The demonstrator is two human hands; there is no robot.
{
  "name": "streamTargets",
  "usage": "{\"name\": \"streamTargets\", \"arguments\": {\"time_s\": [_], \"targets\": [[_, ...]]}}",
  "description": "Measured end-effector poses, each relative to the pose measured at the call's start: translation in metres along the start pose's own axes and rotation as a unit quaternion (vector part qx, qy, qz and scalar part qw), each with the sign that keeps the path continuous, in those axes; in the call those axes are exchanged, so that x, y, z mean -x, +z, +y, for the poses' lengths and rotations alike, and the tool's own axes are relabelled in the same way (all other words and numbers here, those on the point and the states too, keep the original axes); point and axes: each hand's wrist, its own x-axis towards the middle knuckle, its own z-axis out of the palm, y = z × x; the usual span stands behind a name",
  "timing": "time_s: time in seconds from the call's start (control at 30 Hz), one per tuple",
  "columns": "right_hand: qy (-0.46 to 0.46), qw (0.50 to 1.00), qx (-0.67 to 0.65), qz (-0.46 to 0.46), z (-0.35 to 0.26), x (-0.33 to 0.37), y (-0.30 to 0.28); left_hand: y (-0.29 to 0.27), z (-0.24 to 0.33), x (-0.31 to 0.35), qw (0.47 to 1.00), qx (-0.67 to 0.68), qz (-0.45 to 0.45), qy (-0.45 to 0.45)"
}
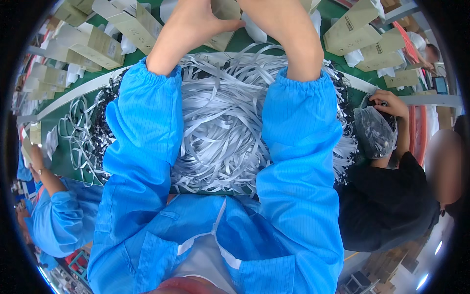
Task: Placing white components into boxes with shredded filler material on an assembly line.
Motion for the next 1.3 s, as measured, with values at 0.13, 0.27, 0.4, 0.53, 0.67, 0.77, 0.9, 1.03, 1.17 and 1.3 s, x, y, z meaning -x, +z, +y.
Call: {"name": "streamTargets", "arguments": {"time_s": [0.13, 0.27, 0.4, 0.53, 0.67, 0.77, 0.9, 1.03, 1.17, 1.3], "targets": [[-0.085, 0.994, -0.052, 0.047, -0.002, -0.005, 0.002, 0.000, 0.001, 0.001, 1.000, -0.012, 0.001, 0.001], [-0.039, 0.979, -0.179, 0.088, -0.023, -0.002, -0.010, -0.004, 0.010, -0.003, 0.997, -0.002, -0.022, -0.077], [0.014, 0.963, -0.249, 0.099, -0.020, -0.003, -0.021, -0.001, 0.009, -0.001, 0.999, 0.039, 0.022, 0.014], [0.037, 0.993, 0.006, 0.116, -0.016, -0.001, -0.029, -0.001, 0.011, 0.000, 0.999, 0.034, 0.030, 0.015], [-0.031, 0.987, -0.104, 0.117, -0.014, 0.003, -0.023, -0.001, 0.016, 0.000, 0.999, 0.039, 0.016, 0.029], [0.031, 0.998, 0.046, 0.008, -0.020, 0.002, -0.028, -0.002, 0.013, 0.000, 0.998, 0.040, 0.026, 0.028], [0.027, 0.999, -0.027, 0.016, -0.017, 0.003, -0.020, 0.001, 0.008, -0.001, 0.999, 0.029, 0.022, 0.027], [0.031, 0.995, -0.056, 0.078, -0.021, 0.003, -0.018, 0.003, 0.007, 0.000, 0.999, 0.038, 0.004, 0.028], [-0.016, 0.989, -0.055, 0.135, -0.029, 0.004, -0.020, 0.004, 0.006, 0.000, 1.000, 0.022, -0.006, 0.010], [-0.123, 0.975, 0.135, 0.129, -0.016, 0.005, -0.022, 0.006, 0.003, 0.000, 0.999, 0.026, -0.004, 0.020]]}}
